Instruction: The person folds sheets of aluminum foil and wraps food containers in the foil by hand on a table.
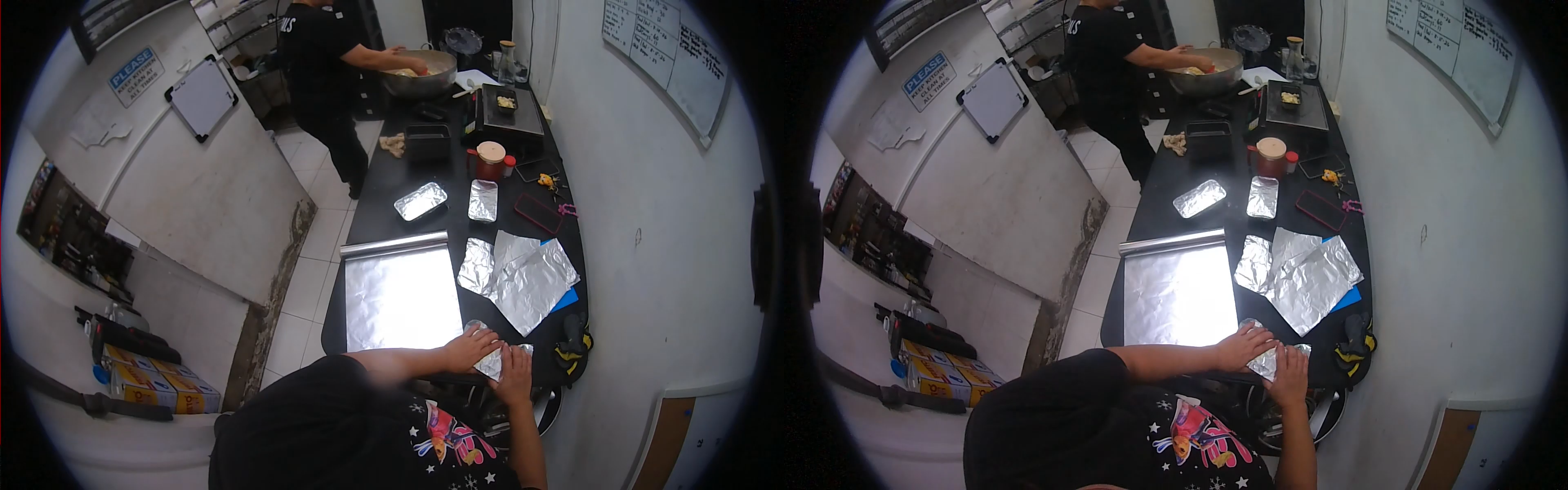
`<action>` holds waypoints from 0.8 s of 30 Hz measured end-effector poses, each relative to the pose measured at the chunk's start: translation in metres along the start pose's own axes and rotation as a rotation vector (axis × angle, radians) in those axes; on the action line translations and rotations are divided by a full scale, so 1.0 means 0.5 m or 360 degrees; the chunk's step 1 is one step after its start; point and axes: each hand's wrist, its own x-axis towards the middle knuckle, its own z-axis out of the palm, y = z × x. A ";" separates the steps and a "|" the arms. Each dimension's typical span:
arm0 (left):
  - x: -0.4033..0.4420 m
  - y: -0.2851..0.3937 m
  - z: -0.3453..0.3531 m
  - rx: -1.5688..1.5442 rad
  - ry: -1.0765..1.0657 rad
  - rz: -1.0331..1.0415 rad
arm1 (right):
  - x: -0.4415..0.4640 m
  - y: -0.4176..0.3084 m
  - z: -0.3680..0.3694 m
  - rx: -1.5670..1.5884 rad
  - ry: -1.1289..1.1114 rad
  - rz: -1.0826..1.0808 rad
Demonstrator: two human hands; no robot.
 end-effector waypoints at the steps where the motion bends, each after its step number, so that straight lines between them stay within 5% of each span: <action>1: 0.000 -0.002 -0.003 -0.0034 0.0023 0.0010 | 0.001 0.000 -0.002 0.0028 -0.0007 0.0013; 18: 0.005 -0.027 0.003 -0.0394 0.0101 -0.0006 | 0.008 0.008 -0.007 0.0385 0.0016 0.0123; 24: -0.001 -0.041 0.030 -0.0645 0.0414 0.0113 | 0.001 0.031 0.019 0.0490 0.0185 0.0002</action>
